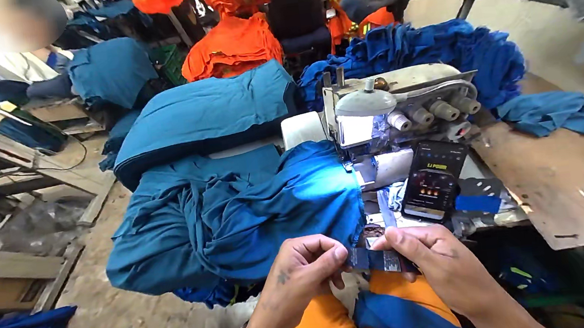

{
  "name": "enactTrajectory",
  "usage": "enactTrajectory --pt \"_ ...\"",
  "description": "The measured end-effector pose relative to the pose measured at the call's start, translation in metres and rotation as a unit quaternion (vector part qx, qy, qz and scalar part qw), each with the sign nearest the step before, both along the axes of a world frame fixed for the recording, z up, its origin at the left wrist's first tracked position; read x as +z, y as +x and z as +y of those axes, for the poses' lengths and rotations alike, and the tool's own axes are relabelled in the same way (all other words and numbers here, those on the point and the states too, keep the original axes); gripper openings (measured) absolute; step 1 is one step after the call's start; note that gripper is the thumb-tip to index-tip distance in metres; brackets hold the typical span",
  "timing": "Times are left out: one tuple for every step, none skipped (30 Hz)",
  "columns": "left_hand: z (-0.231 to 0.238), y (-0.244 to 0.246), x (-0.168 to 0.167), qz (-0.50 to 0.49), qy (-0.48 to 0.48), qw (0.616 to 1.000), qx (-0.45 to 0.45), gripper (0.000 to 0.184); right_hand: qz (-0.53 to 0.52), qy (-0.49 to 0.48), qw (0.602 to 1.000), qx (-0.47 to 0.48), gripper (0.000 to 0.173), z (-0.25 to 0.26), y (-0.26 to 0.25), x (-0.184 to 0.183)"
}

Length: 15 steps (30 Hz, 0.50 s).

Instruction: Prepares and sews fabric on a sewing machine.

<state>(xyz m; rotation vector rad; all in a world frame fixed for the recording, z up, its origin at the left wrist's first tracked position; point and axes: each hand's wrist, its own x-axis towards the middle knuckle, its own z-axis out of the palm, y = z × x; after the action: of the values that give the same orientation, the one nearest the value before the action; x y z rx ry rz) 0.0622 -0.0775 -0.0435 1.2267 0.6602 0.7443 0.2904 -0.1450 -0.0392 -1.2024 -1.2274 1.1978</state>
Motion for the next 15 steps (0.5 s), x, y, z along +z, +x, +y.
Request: enactTrajectory --pt "0.0002 -0.0001 -0.0004 -0.005 0.000 1.000 -0.001 0.019 0.002 0.002 1.000 0.001 0.040 0.0002 0.0002 -0.0005" --pt "0.0002 -0.0002 -0.0010 -0.009 0.001 1.000 -0.002 0.019 0.003 0.003 1.000 0.001 0.040 0.0003 0.0001 -0.0010" --pt "0.0001 -0.0003 -0.0018 -0.011 0.004 1.000 -0.003 0.019 0.001 0.005 1.000 0.002 0.041 0.0001 0.0000 -0.0015" --pt "-0.0001 -0.0004 -0.0023 -0.013 0.009 1.000 -0.002 0.018 -0.004 0.009 1.000 0.002 0.041 0.0000 -0.0002 -0.0017" --pt "0.0000 -0.0005 -0.0027 -0.014 0.019 1.000 -0.002 0.018 -0.011 0.016 1.000 0.001 0.041 -0.0002 -0.0004 -0.0016" --pt "0.0001 -0.0006 -0.0030 -0.018 0.033 0.999 -0.001 0.018 -0.019 0.026 0.999 0.003 0.041 -0.0004 -0.0002 -0.0016" --pt "0.0001 -0.0009 -0.0031 -0.020 0.052 0.998 0.001 0.018 -0.030 0.039 0.999 0.004 0.041 -0.0004 -0.0001 -0.0017" --pt "0.0002 -0.0011 -0.0029 -0.020 0.071 0.997 0.003 0.018 -0.042 0.052 0.998 0.005 0.041 -0.0005 -0.0002 -0.0015" --pt "0.0003 -0.0014 -0.0025 -0.017 0.088 0.996 0.006 0.018 -0.050 0.064 0.997 0.004 0.040 -0.0005 -0.0006 -0.0014" --pt "0.0004 -0.0012 -0.0022 -0.015 0.100 0.995 0.011 0.017 -0.056 0.073 0.996 0.004 0.040 -0.0004 -0.0012 -0.0014" --pt "0.0006 -0.0010 -0.0020 -0.016 0.106 0.994 0.014 0.017 -0.059 0.081 0.995 0.004 0.040 0.0000 -0.0016 -0.0017" --pt "0.0009 -0.0008 -0.0018 -0.015 0.109 0.994 0.018 0.016 -0.061 0.087 0.994 0.003 0.040 0.0004 -0.0019 -0.0019" --pt "0.0013 -0.0008 -0.0020 -0.015 0.112 0.993 0.021 0.016 -0.064 0.092 0.994 0.003 0.039 0.0007 -0.0021 -0.0022" --pt "0.0016 -0.0009 -0.0024 -0.013 0.117 0.993 0.023 0.015 -0.067 0.096 0.993 0.002 0.039 0.0009 -0.0022 -0.0026" --pt "0.0017 -0.0011 -0.0027 -0.010 0.123 0.992 0.025 0.015 -0.068 0.099 0.993 0.001 0.039 0.0010 -0.0023 -0.0030"
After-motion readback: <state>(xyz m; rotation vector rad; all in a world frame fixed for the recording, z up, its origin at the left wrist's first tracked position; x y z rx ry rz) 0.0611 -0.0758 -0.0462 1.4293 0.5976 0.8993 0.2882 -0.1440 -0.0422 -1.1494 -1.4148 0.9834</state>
